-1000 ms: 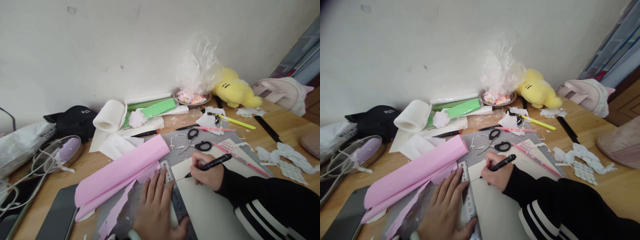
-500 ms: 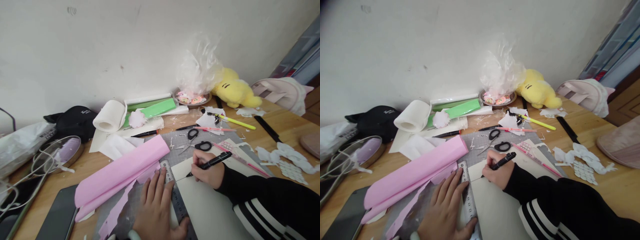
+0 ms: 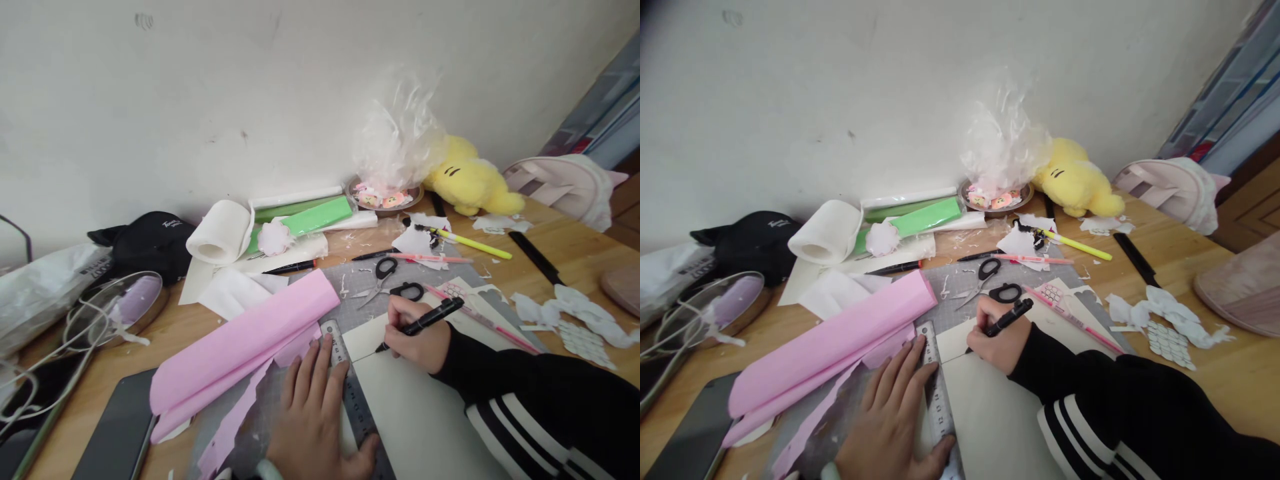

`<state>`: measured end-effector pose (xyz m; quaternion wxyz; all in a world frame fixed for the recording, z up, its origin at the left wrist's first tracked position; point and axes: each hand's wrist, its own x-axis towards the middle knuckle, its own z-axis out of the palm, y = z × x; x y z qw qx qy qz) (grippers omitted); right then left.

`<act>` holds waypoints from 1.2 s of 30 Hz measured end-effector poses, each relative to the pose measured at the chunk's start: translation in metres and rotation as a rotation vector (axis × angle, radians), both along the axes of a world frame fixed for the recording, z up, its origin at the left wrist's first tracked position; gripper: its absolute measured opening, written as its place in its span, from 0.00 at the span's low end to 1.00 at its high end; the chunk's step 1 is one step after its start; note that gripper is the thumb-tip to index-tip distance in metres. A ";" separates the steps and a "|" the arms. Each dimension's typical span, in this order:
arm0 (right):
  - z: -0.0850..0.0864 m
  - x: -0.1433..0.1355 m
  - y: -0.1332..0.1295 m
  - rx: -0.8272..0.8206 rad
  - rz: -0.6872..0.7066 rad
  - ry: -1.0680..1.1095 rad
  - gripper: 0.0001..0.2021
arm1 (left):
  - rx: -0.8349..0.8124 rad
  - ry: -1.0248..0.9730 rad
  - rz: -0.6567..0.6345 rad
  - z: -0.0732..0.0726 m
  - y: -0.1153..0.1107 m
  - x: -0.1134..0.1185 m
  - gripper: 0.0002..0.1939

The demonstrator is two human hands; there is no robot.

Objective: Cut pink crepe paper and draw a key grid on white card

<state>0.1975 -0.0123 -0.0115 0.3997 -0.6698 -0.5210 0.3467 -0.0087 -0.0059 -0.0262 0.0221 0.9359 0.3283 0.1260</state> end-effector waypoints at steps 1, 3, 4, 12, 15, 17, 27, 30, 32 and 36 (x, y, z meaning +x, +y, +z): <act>0.001 0.000 0.000 -0.007 -0.006 0.018 0.07 | 0.002 0.000 -0.002 0.000 0.000 0.000 0.30; 0.003 0.000 0.002 -0.039 -0.040 0.108 0.07 | 0.006 -0.001 -0.006 0.000 0.001 0.000 0.30; 0.005 0.000 0.002 -0.057 -0.070 0.176 0.06 | 0.005 0.000 -0.008 0.000 0.001 0.000 0.30; 0.008 -0.001 0.008 -0.106 -0.154 0.297 0.07 | -0.015 0.001 -0.012 -0.002 0.002 0.000 0.31; 0.007 -0.002 0.007 -0.101 -0.131 0.292 0.07 | -0.020 0.004 -0.029 -0.001 0.003 0.002 0.32; 0.008 -0.003 0.007 -0.094 -0.130 0.295 0.06 | -0.022 0.011 -0.037 0.000 0.002 0.005 0.33; 0.007 -0.005 0.008 -0.049 -0.108 0.269 0.06 | -0.016 -0.009 -0.038 0.008 0.000 0.026 0.34; 0.007 -0.005 0.008 -0.055 -0.095 0.259 0.06 | -0.048 -0.003 -0.036 0.008 -0.001 0.026 0.34; 0.006 -0.005 0.008 -0.057 -0.081 0.266 0.05 | -0.072 -0.002 -0.033 0.008 -0.001 0.026 0.34; 0.005 -0.004 0.008 -0.052 -0.073 0.256 0.05 | -0.113 0.004 -0.025 0.009 -0.002 0.025 0.35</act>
